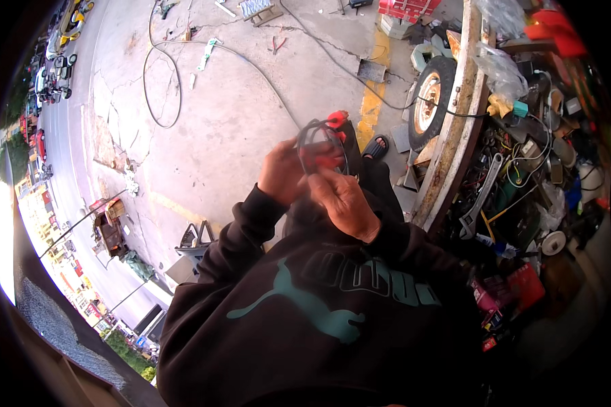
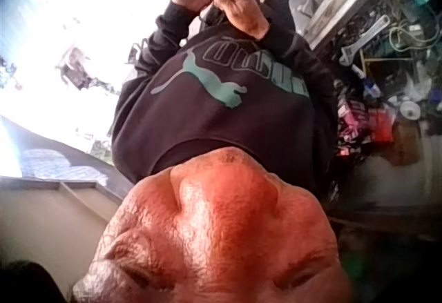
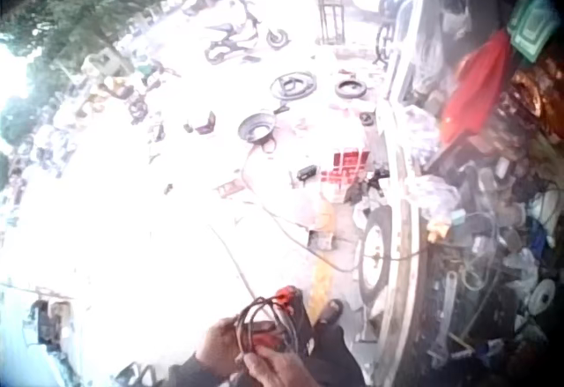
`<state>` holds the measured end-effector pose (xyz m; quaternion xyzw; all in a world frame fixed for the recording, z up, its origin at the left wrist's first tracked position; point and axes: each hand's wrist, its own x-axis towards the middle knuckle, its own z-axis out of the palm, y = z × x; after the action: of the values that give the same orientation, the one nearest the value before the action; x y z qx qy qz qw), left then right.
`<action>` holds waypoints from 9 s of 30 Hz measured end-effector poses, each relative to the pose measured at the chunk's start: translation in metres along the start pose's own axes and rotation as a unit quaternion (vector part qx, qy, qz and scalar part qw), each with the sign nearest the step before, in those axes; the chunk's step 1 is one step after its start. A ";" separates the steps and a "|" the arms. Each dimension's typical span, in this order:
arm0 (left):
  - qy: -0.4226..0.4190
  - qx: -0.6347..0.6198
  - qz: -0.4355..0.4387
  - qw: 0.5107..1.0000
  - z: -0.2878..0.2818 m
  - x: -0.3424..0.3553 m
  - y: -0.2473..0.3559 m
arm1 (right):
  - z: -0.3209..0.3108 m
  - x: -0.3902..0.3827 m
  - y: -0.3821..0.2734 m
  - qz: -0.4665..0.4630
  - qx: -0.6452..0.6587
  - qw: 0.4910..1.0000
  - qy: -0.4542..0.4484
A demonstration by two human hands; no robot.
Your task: The person repairs a punctured bicycle inner tube by locating the leak, applying a patch, and using a handheld electric tool to heat and seal the repair. The person also retrieves a power adapter from a cluttered workbench to power the tool.
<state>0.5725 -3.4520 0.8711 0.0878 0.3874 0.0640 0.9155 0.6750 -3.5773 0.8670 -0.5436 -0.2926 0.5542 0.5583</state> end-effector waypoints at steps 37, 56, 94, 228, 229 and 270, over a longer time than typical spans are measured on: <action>0.215 0.393 0.303 0.841 0.034 -0.026 0.096 | -0.170 -0.017 -0.010 0.152 -0.189 0.956 0.167; -0.014 0.159 0.039 0.986 -0.002 0.060 0.030 | -0.086 -0.036 -0.085 -0.323 -0.724 0.597 0.125; -0.209 0.386 0.007 0.899 0.072 0.158 0.053 | -0.175 0.103 -0.013 0.076 0.307 0.948 0.044; 0.151 0.463 0.029 0.873 0.004 0.282 -0.062 | -0.461 -0.020 0.206 -0.011 0.387 0.758 0.525; 0.151 0.449 0.046 0.879 0.002 0.279 -0.057 | -0.467 -0.014 0.208 0.014 0.373 0.750 0.546; 0.144 0.225 -0.006 0.964 -0.125 0.248 0.139 | -0.096 0.288 0.213 0.227 0.441 0.832 0.250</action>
<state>0.6471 -3.2568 0.6412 0.2790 0.5199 -0.0179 0.8072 0.7621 -3.3782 0.5660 -0.4106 0.2638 0.5809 0.6515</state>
